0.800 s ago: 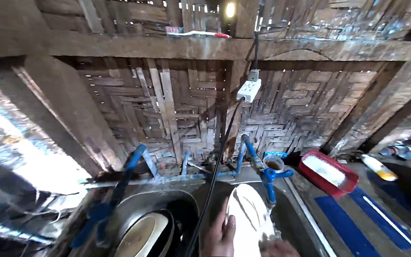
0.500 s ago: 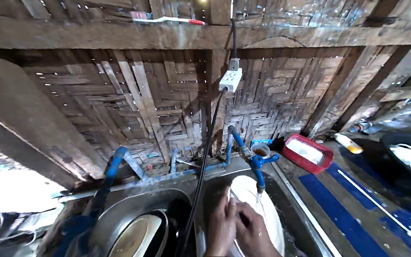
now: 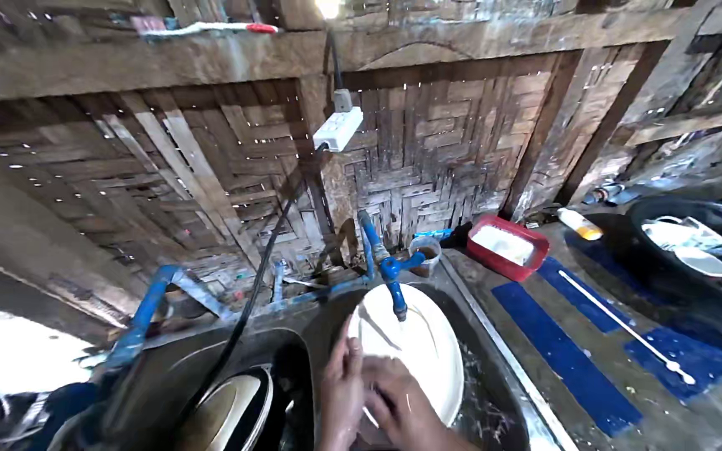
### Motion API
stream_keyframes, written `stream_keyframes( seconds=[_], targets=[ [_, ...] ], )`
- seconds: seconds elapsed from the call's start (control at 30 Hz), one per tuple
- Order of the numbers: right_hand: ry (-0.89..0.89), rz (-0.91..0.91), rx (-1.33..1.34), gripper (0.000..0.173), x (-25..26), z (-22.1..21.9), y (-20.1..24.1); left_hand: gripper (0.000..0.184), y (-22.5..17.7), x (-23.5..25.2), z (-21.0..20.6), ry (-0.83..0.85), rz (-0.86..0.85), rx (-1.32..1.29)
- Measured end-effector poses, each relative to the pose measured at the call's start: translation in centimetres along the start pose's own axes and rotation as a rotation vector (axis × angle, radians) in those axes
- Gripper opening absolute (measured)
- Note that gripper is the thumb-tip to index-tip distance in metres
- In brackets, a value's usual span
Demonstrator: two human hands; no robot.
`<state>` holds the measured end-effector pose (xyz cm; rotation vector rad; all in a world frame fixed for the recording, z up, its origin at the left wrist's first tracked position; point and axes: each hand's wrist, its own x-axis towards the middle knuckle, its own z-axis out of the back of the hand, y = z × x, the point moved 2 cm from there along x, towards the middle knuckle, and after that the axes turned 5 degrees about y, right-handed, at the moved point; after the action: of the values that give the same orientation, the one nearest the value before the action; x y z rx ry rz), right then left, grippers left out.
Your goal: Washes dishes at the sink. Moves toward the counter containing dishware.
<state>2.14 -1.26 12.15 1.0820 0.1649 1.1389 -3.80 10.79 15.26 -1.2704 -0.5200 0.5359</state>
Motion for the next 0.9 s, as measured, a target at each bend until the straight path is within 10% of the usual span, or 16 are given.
stream_keyframes(
  seconds=[0.13, 0.23, 0.33, 0.43, 0.63, 0.8, 0.9],
  targets=[
    [0.233, -0.061, -0.279, 0.027, -7.2, 4.7, -3.5, 0.045, 0.6, -1.8, 0.5, -0.225, 0.037, -0.065],
    [-0.062, -0.263, -0.441, 0.023, -9.2, 10.7, -7.3, 0.048, 1.5, -4.0, -1.4, -0.305, 0.192, -0.148],
    [-0.379, -0.560, -0.022, 0.030, -8.9, 14.7, -9.5, 0.065, 2.5, -6.1, -4.5, -0.319, 0.386, -0.312],
    [-0.201, -0.793, 0.597, 0.066, -8.1, 15.6, -8.3, 0.073, 4.0, -7.2, -7.4, -0.287, 0.515, -0.311],
    [0.023, -0.677, 0.332, 0.104, -8.2, 15.9, -6.1, 0.070, 7.3, -3.9, -9.0, -0.194, 0.294, 0.313],
    [0.033, -0.670, 0.218, 0.082, -9.3, 14.1, -4.3, 0.049, 5.3, 0.7, -11.6, 0.016, 0.222, 0.922],
    [0.062, -0.638, 0.183, 0.077, -9.0, 12.5, -2.5, 0.057, 4.3, 2.5, -14.4, -0.014, 0.186, 0.712]
  ],
)
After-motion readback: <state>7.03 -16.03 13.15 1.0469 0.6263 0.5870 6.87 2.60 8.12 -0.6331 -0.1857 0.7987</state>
